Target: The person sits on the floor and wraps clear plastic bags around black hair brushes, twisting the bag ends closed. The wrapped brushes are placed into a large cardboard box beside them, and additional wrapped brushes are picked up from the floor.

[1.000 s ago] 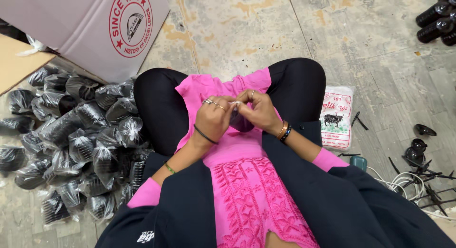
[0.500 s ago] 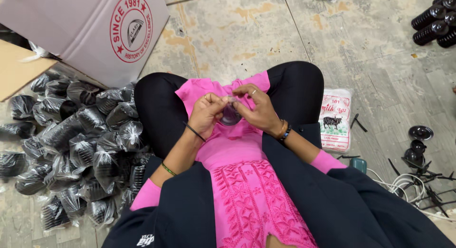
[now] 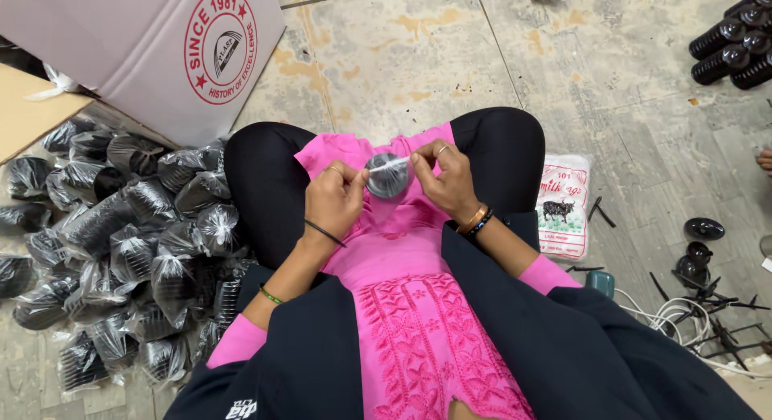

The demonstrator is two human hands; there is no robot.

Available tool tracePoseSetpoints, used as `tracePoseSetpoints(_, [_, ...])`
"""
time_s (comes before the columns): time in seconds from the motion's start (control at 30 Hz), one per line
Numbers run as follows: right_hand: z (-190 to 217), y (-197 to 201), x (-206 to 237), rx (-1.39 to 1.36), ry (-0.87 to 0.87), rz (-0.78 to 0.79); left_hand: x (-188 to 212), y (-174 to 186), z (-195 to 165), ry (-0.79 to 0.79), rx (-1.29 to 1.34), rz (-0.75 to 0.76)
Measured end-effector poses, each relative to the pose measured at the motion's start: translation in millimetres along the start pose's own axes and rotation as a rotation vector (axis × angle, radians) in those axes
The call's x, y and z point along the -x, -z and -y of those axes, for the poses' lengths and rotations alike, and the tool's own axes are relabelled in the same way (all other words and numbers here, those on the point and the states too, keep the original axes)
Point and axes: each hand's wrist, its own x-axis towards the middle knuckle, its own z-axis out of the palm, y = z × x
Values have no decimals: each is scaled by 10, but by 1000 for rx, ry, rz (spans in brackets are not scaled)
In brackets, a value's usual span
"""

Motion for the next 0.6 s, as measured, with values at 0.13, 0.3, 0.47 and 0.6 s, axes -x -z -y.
tracePoseSetpoints(0.13, [102, 24, 59, 222, 213, 44, -126, -166, 396, 594, 843, 272])
tracePoseSetpoints(0.3, [310, -5, 93, 222, 430, 257, -282, -385, 519, 453, 860, 367])
tracePoseSetpoints(0.47, [204, 32, 38, -22, 104, 178, -278, -220, 173, 288, 892, 713])
tracePoseSetpoints(0.6, [137, -28, 143, -260, -216, 231, -244, -80, -174, -347, 73, 326])
